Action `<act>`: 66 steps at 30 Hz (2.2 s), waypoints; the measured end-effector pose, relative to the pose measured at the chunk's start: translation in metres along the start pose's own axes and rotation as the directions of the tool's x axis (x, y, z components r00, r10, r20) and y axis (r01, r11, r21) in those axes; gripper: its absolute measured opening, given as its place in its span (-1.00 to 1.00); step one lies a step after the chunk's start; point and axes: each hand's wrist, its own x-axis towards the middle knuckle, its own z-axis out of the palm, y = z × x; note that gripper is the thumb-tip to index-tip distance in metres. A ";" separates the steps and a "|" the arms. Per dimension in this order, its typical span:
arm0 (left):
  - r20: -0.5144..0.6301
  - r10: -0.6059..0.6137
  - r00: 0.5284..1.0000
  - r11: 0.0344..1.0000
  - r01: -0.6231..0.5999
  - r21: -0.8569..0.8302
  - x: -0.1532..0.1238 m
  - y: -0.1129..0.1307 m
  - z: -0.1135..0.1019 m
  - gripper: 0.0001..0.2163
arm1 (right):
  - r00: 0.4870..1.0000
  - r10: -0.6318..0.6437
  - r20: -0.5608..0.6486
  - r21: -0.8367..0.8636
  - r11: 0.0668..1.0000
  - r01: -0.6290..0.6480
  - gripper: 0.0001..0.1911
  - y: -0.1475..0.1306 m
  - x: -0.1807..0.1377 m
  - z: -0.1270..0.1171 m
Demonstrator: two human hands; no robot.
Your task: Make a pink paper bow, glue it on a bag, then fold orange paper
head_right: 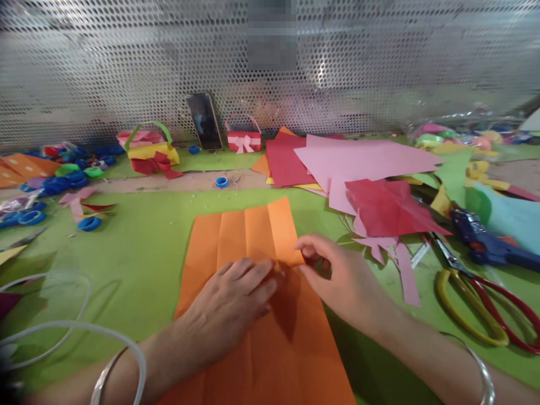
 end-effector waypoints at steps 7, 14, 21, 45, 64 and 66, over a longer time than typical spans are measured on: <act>-0.009 0.074 0.997 0.997 -0.074 0.018 -0.002 0.001 -0.002 -0.72 | 0.979 -0.171 0.110 -0.110 0.977 0.183 -0.78 -0.005 0.005 -0.007; -0.025 0.163 0.986 0.986 -0.161 0.052 -0.002 0.001 -0.007 -0.63 | 0.973 -0.137 0.185 -0.134 0.977 0.164 -0.69 0.001 0.010 -0.024; -0.004 0.235 0.972 0.971 -0.234 0.039 0.001 -0.002 -0.010 -0.73 | 0.944 -0.220 0.247 -0.099 0.963 0.250 -0.66 0.011 0.017 -0.030; -0.171 0.212 0.962 0.977 -0.205 0.058 -0.004 0.003 -0.001 -0.89 | 0.761 -0.604 0.238 -0.218 0.730 0.648 -0.64 0.007 0.022 -0.037; -0.145 0.254 0.956 0.966 -0.259 -0.020 -0.003 -0.005 0.001 -0.79 | 0.857 -0.509 0.077 -0.369 0.784 0.499 -0.52 0.004 0.009 -0.019; -0.155 0.279 0.948 0.957 -0.288 -0.035 -0.003 -0.005 -0.001 -0.78 | 0.824 -0.556 0.110 -0.384 0.741 0.551 -0.38 0.006 0.006 -0.019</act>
